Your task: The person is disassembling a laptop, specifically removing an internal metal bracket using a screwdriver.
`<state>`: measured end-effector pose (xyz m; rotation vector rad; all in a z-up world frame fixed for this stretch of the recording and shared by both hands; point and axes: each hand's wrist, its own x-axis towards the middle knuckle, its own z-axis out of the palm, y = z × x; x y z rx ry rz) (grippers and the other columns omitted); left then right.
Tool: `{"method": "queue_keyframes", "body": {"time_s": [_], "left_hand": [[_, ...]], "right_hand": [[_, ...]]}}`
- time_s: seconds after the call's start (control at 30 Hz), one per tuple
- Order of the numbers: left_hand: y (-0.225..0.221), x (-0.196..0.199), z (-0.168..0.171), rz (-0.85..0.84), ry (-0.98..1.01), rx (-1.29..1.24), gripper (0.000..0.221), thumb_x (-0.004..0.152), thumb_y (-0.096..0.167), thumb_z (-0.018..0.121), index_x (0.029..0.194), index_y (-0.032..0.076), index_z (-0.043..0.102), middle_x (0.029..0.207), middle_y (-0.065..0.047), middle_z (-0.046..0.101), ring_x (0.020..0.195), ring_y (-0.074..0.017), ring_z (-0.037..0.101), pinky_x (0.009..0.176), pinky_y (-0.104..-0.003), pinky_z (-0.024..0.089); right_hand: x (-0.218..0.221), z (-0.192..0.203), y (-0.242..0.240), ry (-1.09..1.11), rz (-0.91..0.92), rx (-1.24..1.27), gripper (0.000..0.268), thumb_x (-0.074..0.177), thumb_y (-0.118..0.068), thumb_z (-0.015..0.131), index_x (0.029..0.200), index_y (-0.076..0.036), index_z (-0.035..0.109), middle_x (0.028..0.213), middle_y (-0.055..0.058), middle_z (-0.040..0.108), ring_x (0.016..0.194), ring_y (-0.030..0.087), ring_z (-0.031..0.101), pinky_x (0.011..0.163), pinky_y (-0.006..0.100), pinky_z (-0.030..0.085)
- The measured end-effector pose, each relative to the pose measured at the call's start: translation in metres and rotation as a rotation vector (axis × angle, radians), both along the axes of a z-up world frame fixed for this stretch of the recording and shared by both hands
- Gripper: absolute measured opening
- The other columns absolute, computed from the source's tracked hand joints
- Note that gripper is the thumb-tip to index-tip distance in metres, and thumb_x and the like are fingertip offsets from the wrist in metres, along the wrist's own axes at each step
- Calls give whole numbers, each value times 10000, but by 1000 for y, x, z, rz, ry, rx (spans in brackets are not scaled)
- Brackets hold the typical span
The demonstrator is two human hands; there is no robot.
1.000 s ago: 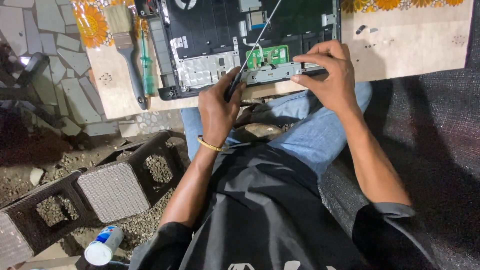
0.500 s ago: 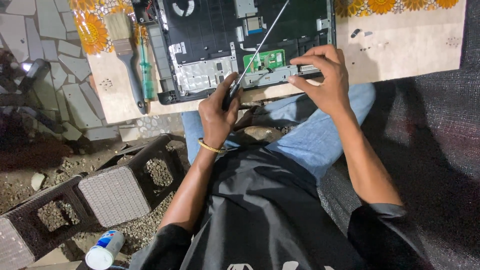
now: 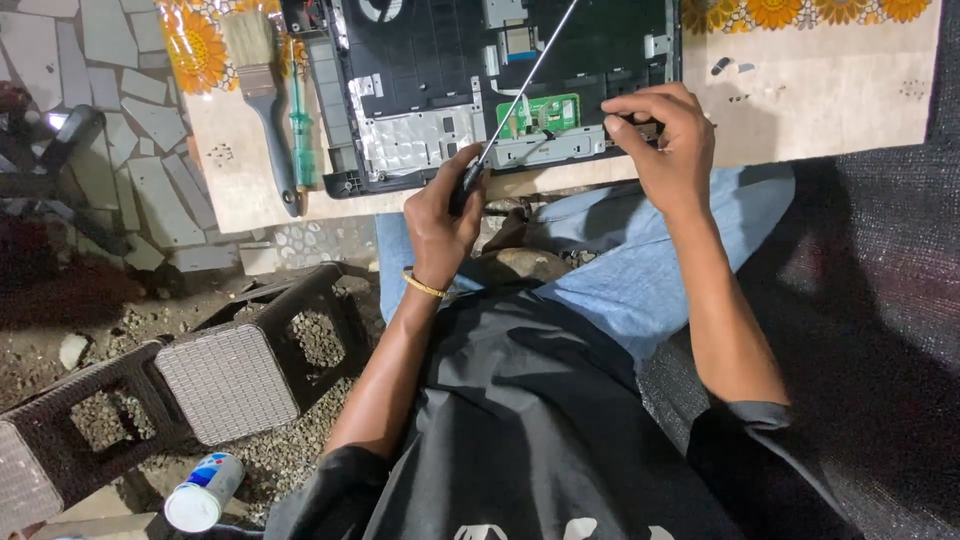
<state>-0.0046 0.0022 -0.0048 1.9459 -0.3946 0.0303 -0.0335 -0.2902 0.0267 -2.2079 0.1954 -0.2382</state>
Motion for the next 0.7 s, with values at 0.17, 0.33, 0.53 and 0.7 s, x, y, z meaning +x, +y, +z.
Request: {"method": "queue_keyframes", "body": {"time_s": [0.17,0.33,0.53,0.7], "left_hand": [[3,0,3,-20,30,-42,483,972,49,721,1452,85,686,957,-44,819,648,-131,594,633,-294,512],[4,0,-16,8,6,-148,392,1019,177,725,1408,185,772,843,-148,809,740,-393,791,711,-446,632],[5,0,-16,26,40,-140,390,1000,185,723,1385,200,788,814,-134,802,723,-365,792,702,-426,625],[8,0,-20,23,54,-138,385,981,174,742,1362,188,791,834,-137,813,761,-390,803,720,-445,631]], "right_hand": [[-3,0,6,-48,-59,-38,158,1032,-18,854,1184,-64,855,1157,38,667,969,149,591,765,286,414],[-2,-1,13,-69,-42,39,94,1187,-200,777,1248,-168,841,1155,40,665,1104,279,619,937,439,498],[5,-1,10,-6,-65,71,83,1108,-198,871,1189,-182,866,1106,54,703,1052,269,660,936,415,532],[29,13,10,33,21,130,159,1063,-83,902,1211,-111,852,1048,104,732,984,266,718,881,402,577]]}}
